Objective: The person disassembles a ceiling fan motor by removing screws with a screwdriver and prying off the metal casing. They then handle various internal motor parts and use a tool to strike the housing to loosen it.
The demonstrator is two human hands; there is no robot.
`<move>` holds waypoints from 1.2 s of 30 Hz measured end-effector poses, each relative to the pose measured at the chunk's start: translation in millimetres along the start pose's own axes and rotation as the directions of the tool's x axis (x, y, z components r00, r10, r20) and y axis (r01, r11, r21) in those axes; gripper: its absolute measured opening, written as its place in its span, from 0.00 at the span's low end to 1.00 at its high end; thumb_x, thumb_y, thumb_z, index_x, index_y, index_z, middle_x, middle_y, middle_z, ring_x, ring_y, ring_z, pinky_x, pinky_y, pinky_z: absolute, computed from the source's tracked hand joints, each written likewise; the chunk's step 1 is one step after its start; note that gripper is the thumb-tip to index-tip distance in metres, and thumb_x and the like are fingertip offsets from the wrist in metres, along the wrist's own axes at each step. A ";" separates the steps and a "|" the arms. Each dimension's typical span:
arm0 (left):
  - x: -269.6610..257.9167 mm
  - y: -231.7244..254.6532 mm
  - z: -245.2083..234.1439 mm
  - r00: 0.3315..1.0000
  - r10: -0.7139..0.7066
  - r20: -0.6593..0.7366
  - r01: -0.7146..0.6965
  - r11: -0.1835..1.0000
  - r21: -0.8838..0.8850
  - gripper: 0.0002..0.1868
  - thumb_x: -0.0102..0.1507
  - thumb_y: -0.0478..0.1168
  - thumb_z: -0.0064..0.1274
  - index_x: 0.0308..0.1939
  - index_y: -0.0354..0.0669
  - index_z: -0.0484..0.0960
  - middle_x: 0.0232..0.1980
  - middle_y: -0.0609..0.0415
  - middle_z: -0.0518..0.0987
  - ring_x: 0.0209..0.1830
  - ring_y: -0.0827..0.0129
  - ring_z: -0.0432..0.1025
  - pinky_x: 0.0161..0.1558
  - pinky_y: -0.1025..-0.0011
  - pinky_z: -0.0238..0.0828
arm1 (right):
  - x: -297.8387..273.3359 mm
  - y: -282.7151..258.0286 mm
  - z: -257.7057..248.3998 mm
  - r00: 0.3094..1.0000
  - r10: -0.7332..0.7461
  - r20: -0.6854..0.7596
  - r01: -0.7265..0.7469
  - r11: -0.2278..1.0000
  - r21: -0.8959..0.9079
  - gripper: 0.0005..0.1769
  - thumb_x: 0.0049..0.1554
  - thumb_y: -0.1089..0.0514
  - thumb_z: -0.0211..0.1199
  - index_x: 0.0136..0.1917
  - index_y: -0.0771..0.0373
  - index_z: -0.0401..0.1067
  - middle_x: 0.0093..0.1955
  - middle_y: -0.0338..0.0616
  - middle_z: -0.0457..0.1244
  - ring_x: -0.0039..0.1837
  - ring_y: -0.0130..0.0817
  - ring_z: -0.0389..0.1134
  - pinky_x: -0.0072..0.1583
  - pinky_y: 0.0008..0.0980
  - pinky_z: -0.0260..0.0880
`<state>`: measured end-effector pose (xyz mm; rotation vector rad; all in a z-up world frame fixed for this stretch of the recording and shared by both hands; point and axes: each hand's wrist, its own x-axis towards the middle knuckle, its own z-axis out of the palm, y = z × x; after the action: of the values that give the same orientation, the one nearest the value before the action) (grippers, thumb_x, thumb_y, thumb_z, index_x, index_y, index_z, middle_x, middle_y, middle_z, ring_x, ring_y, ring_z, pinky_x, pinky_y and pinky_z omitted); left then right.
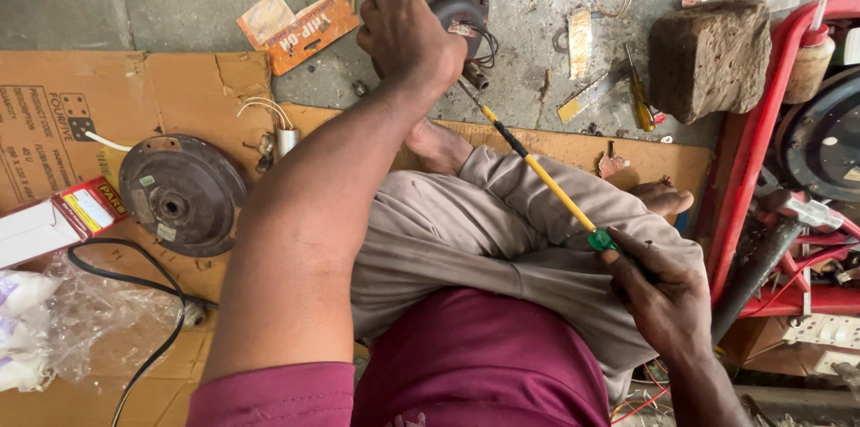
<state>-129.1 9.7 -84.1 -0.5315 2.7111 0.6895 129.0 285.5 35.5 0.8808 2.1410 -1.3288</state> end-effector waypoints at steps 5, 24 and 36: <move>-2.4 5.3 -2.7 1.000 -0.016 0.006 0.016 1.000 0.015 0.59 0.41 0.46 0.79 0.69 0.51 0.57 0.67 0.52 0.64 0.70 0.49 0.59 0.64 0.45 0.58 | 0.7 2.1 1.6 0.999 -0.045 0.003 0.045 0.999 0.004 0.17 0.59 0.61 0.67 0.62 0.66 0.79 0.33 0.31 0.65 0.33 0.15 0.57 0.34 0.20 0.54; -2.6 -1.5 8.8 0.999 -0.005 -0.040 0.004 1.000 -0.020 0.57 0.41 0.41 0.78 0.69 0.50 0.60 0.67 0.52 0.65 0.70 0.47 0.60 0.62 0.42 0.61 | 5.6 19.4 2.0 0.925 0.330 0.187 -0.370 0.893 0.255 0.17 0.62 0.55 0.63 0.60 0.66 0.78 0.35 0.42 0.65 0.28 0.21 0.59 0.29 0.25 0.56; -1.9 0.4 -8.3 0.997 -0.063 0.050 0.066 0.996 -0.059 0.55 0.43 0.42 0.78 0.68 0.53 0.60 0.68 0.53 0.64 0.69 0.46 0.59 0.60 0.40 0.62 | -9.2 -15.9 22.0 0.942 -0.296 0.156 0.329 0.903 -0.275 0.21 0.61 0.59 0.62 0.66 0.65 0.74 0.41 0.43 0.70 0.38 0.28 0.72 0.41 0.33 0.70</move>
<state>-129.2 6.4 -76.2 -0.6059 2.6233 0.7600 124.9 257.8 42.1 0.3429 2.3809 -1.1201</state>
